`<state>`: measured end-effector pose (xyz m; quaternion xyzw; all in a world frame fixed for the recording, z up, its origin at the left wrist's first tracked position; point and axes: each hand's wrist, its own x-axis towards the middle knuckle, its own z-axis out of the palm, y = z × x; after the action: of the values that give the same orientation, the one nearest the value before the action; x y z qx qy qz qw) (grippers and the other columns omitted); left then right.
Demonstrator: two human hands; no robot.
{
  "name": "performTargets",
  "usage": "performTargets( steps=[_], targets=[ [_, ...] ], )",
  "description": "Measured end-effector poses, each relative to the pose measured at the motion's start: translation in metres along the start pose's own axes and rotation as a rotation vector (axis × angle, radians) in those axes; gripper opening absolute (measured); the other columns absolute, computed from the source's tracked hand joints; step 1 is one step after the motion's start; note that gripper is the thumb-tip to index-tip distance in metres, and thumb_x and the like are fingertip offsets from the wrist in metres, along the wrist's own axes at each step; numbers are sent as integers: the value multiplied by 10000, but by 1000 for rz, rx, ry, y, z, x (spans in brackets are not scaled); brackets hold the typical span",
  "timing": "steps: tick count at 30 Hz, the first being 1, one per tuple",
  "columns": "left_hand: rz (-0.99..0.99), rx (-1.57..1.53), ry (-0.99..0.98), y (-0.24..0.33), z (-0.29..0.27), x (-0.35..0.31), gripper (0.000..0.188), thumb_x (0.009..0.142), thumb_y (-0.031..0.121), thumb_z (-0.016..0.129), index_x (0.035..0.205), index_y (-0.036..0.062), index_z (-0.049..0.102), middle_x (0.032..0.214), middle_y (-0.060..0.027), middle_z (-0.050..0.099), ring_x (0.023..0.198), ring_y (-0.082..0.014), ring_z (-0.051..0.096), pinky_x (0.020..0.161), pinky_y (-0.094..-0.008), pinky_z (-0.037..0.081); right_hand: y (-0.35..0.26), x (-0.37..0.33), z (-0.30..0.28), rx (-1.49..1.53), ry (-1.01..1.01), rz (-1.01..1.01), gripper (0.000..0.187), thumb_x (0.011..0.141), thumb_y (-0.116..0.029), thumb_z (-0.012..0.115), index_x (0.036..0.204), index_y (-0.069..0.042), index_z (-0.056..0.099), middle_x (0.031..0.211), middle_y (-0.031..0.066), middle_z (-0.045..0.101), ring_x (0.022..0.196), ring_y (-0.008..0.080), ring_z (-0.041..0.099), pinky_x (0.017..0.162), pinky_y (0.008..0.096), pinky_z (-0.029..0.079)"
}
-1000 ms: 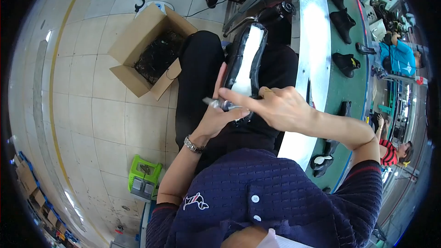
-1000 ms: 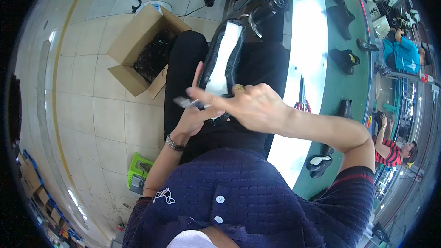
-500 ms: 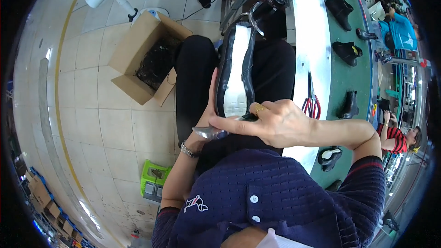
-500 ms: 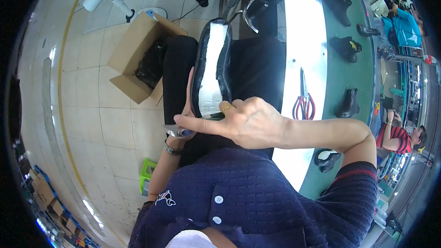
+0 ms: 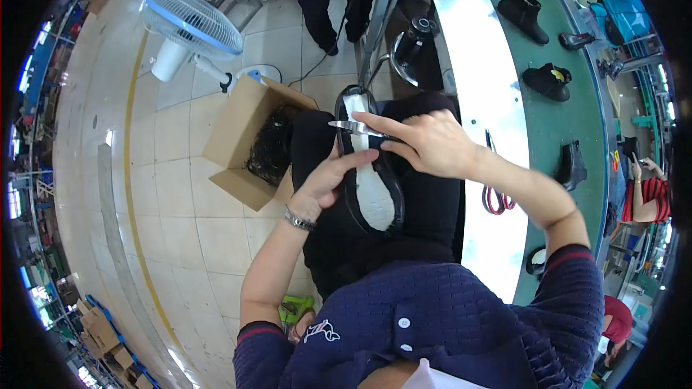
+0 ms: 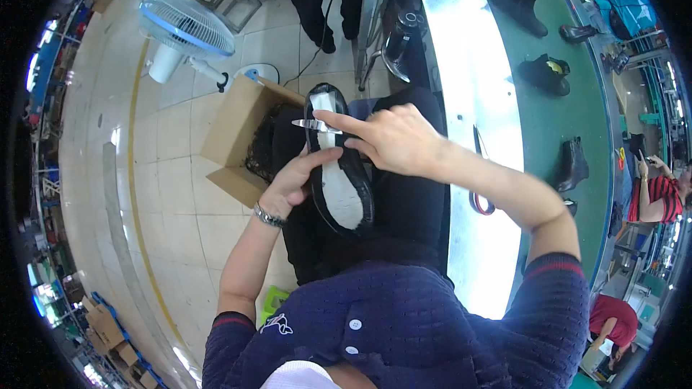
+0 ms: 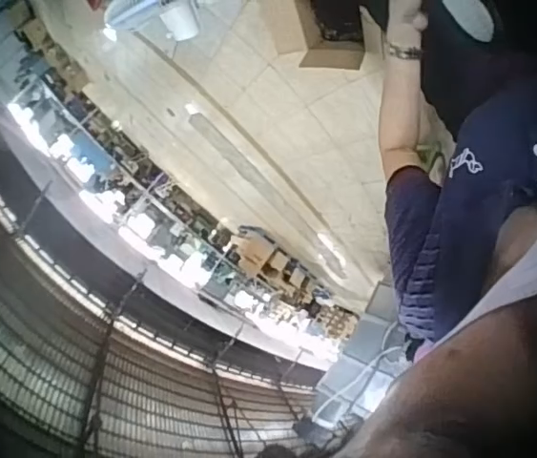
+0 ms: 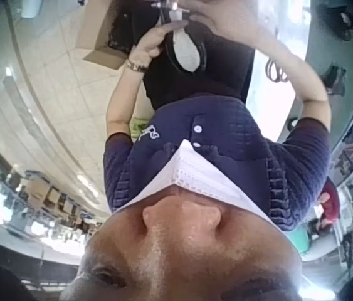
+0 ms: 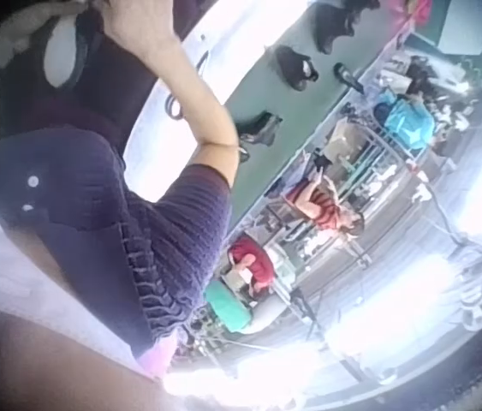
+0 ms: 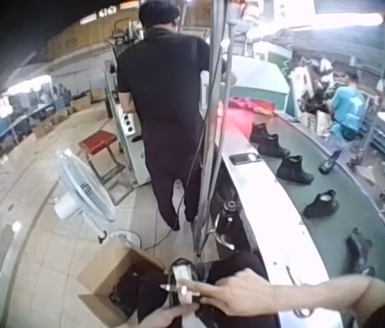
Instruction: Trimming excess material and checking the lining of shoes during the manufacturing process.
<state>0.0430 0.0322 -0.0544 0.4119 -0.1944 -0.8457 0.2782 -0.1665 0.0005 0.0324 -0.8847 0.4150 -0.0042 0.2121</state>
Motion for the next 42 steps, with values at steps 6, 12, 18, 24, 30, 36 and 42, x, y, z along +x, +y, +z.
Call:
performTargets(
  steps=[6, 12, 18, 24, 30, 36, 42],
  targets=[
    [143, 99, -60, -3, 17, -31, 1008, 734, 69, 809, 1511, 69, 167, 1340, -72, 466, 1213, -174, 472, 1046, -326, 377, -7, -77, 7, 1076, 214, 390, 436, 997, -375, 472, 1241, -28, 570, 669, 36, 596, 627, 137, 578, 617, 286, 441],
    [476, 329, -297, -42, 6, -14, 1489, 524, 28, 921, 1523, 197, -170, 1542, -91, 228, 1403, -206, 262, 1145, -347, 192, -1, -110, 31, 1600, -34, 443, 191, 818, 13, 682, 966, -34, 569, 855, 109, 682, 804, 154, 658, 723, 254, 504],
    [352, 161, -324, -72, 0, -9, 1396, 555, 332, 933, 1542, 189, -45, 1446, -85, 355, 1332, -211, 365, 1124, -342, 237, -9, -127, 57, 1661, -231, 456, 224, 919, -219, 645, 990, -9, 611, 777, 102, 688, 667, 122, 642, 639, 239, 503],
    [378, 152, -32, -53, 36, 1, 746, 772, 520, 764, 1286, 98, 427, 1087, -41, 518, 980, -133, 505, 905, -278, 422, -16, -124, 67, 1639, -252, 476, 415, 969, -430, 546, 873, -50, 681, 634, 24, 601, 572, 91, 578, 594, 236, 469],
    [370, 176, 120, -47, 59, -7, 468, 822, 386, 755, 1064, 100, 474, 881, 8, 504, 756, -66, 511, 691, -229, 463, -18, -125, 68, 1582, -316, 476, 495, 969, -495, 511, 806, -55, 670, 603, 16, 571, 533, 82, 551, 562, 233, 444],
    [387, 176, 142, -50, 62, -18, 379, 838, 321, 729, 1025, 97, 488, 857, 20, 499, 734, -50, 492, 670, -214, 440, -25, -118, 59, 1232, -451, 402, 618, 983, -537, 433, 638, -50, 591, 544, 31, 552, 499, 132, 556, 536, 285, 454],
    [432, 206, 196, -62, 65, -27, 363, 827, 308, 729, 1012, 79, 515, 845, 29, 503, 728, -49, 469, 666, -204, 412, -30, -109, 32, 1043, -646, 399, 646, 992, -492, 443, 571, -15, 555, 511, 72, 548, 475, 175, 579, 503, 326, 459]
  ],
)
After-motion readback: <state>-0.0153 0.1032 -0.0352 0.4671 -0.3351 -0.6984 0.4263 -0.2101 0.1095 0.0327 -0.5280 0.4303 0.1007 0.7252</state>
